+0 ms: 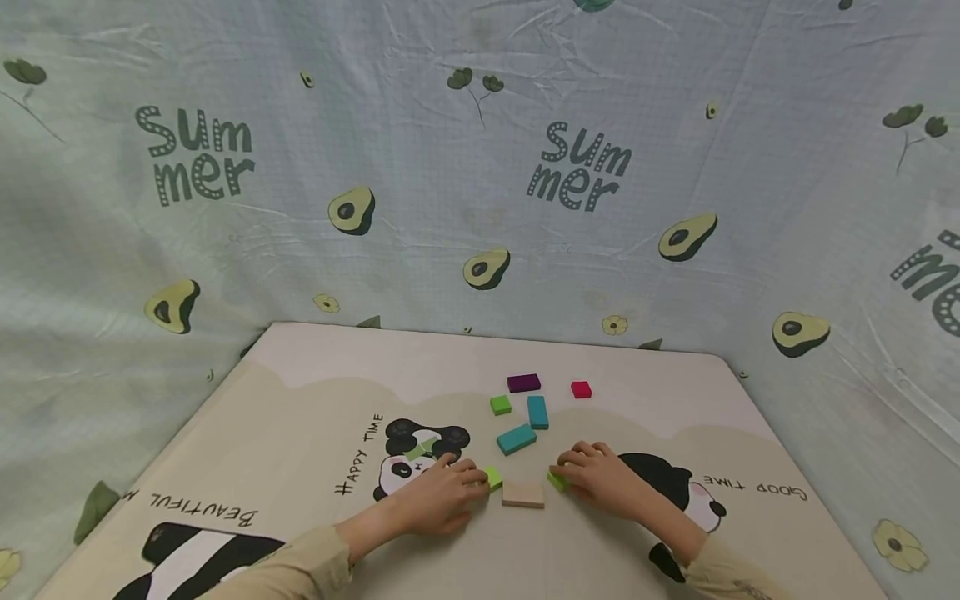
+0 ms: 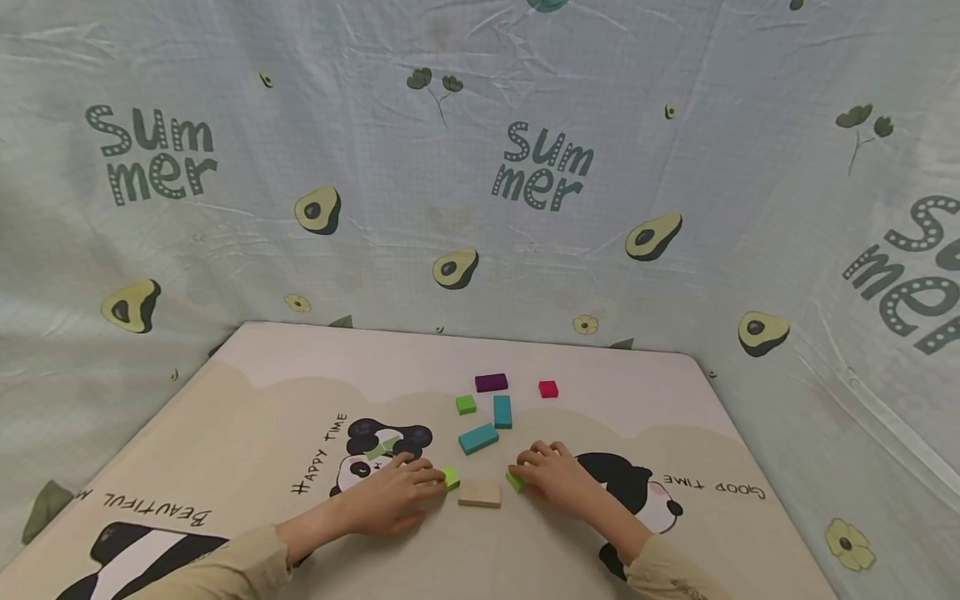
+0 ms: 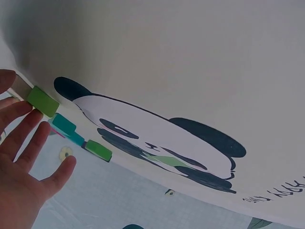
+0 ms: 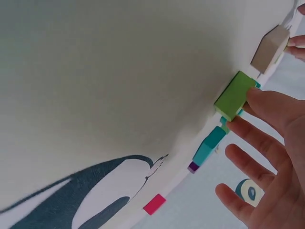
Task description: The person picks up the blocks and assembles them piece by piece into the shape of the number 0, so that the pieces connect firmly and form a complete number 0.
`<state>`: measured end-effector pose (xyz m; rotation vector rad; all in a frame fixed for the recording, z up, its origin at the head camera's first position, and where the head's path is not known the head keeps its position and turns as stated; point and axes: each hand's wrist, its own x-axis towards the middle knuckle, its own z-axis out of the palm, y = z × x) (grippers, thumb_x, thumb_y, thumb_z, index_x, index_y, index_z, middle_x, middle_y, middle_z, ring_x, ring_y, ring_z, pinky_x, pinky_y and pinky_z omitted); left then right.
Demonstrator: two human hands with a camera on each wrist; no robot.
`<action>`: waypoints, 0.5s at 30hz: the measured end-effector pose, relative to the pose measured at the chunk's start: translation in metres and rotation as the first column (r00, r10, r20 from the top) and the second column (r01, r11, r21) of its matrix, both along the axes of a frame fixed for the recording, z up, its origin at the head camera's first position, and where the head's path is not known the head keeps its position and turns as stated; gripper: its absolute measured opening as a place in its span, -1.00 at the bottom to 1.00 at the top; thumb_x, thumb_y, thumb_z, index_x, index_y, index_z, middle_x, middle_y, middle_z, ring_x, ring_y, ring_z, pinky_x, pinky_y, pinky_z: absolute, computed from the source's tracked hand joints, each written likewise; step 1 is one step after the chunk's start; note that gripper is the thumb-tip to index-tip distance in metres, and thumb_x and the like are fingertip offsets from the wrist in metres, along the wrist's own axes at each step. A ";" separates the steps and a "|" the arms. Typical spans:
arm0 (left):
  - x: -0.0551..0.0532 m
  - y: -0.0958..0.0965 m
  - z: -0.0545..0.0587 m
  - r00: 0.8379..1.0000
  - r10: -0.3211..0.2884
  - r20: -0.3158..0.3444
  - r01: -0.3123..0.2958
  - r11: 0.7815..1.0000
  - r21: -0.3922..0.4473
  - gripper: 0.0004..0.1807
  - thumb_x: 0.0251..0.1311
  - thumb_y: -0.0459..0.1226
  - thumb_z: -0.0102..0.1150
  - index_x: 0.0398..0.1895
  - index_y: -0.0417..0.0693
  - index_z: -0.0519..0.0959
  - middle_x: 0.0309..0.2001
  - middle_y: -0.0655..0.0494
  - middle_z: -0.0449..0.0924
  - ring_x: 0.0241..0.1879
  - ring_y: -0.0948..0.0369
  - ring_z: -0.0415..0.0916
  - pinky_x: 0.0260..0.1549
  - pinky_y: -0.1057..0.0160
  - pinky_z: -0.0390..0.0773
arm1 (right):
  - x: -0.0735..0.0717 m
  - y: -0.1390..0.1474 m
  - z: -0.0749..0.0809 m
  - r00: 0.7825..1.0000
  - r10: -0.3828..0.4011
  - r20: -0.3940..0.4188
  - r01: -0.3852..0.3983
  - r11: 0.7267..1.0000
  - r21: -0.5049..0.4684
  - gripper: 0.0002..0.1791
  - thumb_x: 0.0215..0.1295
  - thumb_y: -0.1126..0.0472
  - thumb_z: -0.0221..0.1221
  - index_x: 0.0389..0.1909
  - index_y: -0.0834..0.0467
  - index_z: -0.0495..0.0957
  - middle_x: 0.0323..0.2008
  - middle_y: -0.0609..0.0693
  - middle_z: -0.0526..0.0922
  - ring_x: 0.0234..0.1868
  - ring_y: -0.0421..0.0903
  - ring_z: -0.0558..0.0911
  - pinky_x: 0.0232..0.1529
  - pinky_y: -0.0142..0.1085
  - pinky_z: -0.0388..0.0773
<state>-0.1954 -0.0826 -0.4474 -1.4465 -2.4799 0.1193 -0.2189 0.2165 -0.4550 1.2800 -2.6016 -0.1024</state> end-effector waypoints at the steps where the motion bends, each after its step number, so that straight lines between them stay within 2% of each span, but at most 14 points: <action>1: 0.000 0.000 0.000 1.000 0.003 -0.001 -0.003 1.000 -0.005 -0.59 0.04 -0.06 0.14 0.01 0.10 0.49 -0.03 0.24 0.50 -0.07 0.27 0.38 -0.11 0.15 0.39 | 0.001 0.000 0.000 1.000 0.003 -0.006 -0.003 1.000 -0.003 -0.63 0.01 0.13 0.25 -0.08 -0.05 0.54 -0.17 -0.12 0.58 -0.11 -0.12 0.44 -0.17 -0.12 0.43; 8: -0.001 0.000 0.001 1.000 0.001 0.014 -0.001 1.000 -0.017 -0.60 0.04 -0.07 0.13 0.00 0.11 0.48 -0.03 0.24 0.50 -0.06 0.28 0.38 -0.11 0.17 0.37 | 0.007 0.000 -0.001 1.000 -0.016 0.025 0.016 1.000 -0.013 -0.64 -0.01 0.10 0.26 -0.11 -0.05 0.53 -0.19 -0.13 0.57 -0.10 -0.13 0.43 -0.13 -0.14 0.41; 15: 0.000 0.000 0.001 1.000 0.000 0.003 0.000 1.000 -0.013 -0.60 0.04 -0.07 0.14 0.00 0.11 0.49 -0.04 0.24 0.50 -0.07 0.27 0.38 -0.11 0.16 0.38 | 0.007 -0.002 0.000 0.999 -0.011 0.044 0.011 1.000 -0.005 -0.64 0.00 0.07 0.26 -0.11 -0.06 0.52 -0.18 -0.14 0.57 -0.08 -0.14 0.42 -0.09 -0.15 0.39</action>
